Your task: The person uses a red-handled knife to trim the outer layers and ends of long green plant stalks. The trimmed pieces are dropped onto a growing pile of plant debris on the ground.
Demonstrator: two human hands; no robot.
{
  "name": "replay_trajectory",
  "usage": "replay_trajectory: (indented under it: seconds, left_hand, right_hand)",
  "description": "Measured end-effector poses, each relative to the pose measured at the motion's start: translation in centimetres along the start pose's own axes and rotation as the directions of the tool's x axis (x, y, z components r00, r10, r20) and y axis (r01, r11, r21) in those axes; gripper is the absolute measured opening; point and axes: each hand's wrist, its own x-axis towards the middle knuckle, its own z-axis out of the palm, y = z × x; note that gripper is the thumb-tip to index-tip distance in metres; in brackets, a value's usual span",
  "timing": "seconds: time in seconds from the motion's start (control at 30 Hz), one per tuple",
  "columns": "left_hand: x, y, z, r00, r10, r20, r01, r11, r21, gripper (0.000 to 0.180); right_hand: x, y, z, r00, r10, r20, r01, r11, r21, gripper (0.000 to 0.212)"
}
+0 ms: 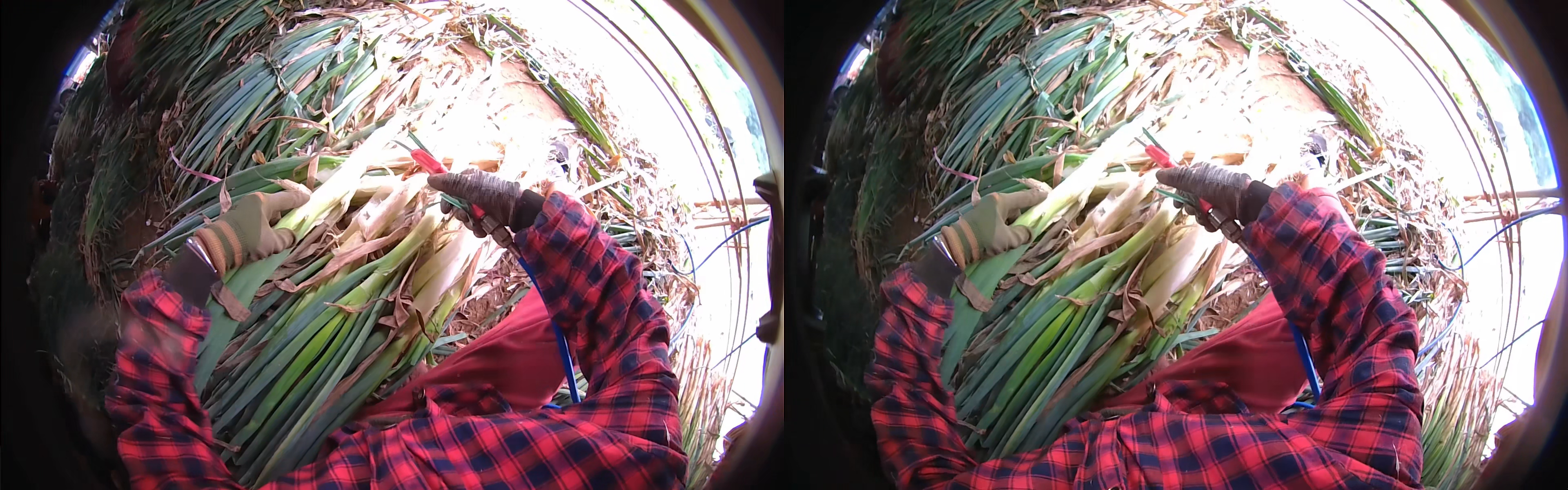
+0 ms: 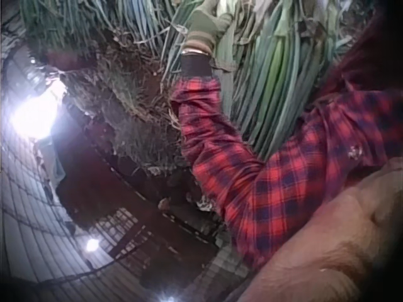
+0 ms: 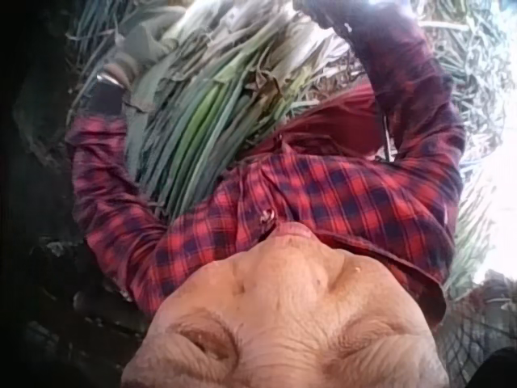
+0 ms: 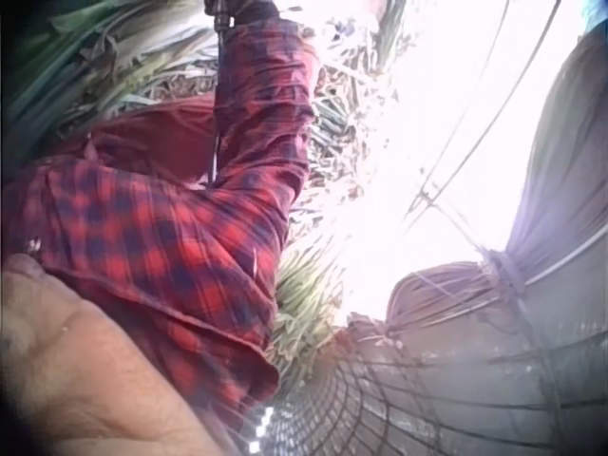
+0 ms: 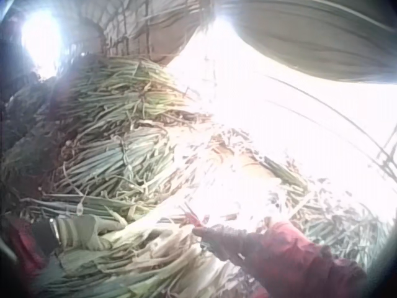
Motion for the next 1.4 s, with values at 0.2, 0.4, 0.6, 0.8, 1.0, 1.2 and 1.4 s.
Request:
replay_trajectory:
  seconds: [0.2,0.4,0.6,0.8,1.0,1.2,1.4]
  left_hand:
    - [0.1,-0.9,-0.2,1.0,0.027,0.0,-0.027,0.998,0.06,0.062]
    - [0.6,-2.9,-0.3,0.997,0.075,0.02,-0.075,0.997,-0.01,0.061]
    - [1.2,-3.7,-0.3,0.992,0.082,0.095,-0.053,0.96,-0.275,0.062]
    - [0.7,-3.5,-0.4,0.991,0.033,0.13,0.014,0.937,-0.348,0.064]
    - [0.9,-3.1,1.2,0.946,0.275,-0.175,-0.235,0.947,0.217,0.055]
    - [0.5,0.8,6.4,0.78,0.602,-0.171,-0.409,0.697,0.589,0.026]
    - [0.3,2.0,8.0,0.927,0.329,-0.182,-0.224,0.873,0.434,0.021]
  right_hand:
    - [5.0,-2.6,-2.4,1.0,-0.001,-0.029,-0.004,0.984,-0.177,0.058]
    - [9.7,-4.9,-2.7,0.996,0.089,-0.03,-0.092,0.982,-0.164,0.056]
    - [11.5,-6.6,-3.6,0.986,0.091,-0.138,-0.123,0.963,-0.24,0.041]
    - [12.1,-6.1,-3.3,0.995,0.052,-0.089,-0.072,0.968,-0.241,0.04]
    - [10.8,-5.9,-2.1,0.988,-0.002,-0.157,-0.032,0.976,-0.214,0.036]
    - [8.2,-2.3,-3.4,0.993,-0.042,-0.111,0.019,0.98,-0.2,0.052]
    - [-1.8,1.4,-0.2,0.995,-0.098,-0.006,0.097,0.993,-0.067,0.055]
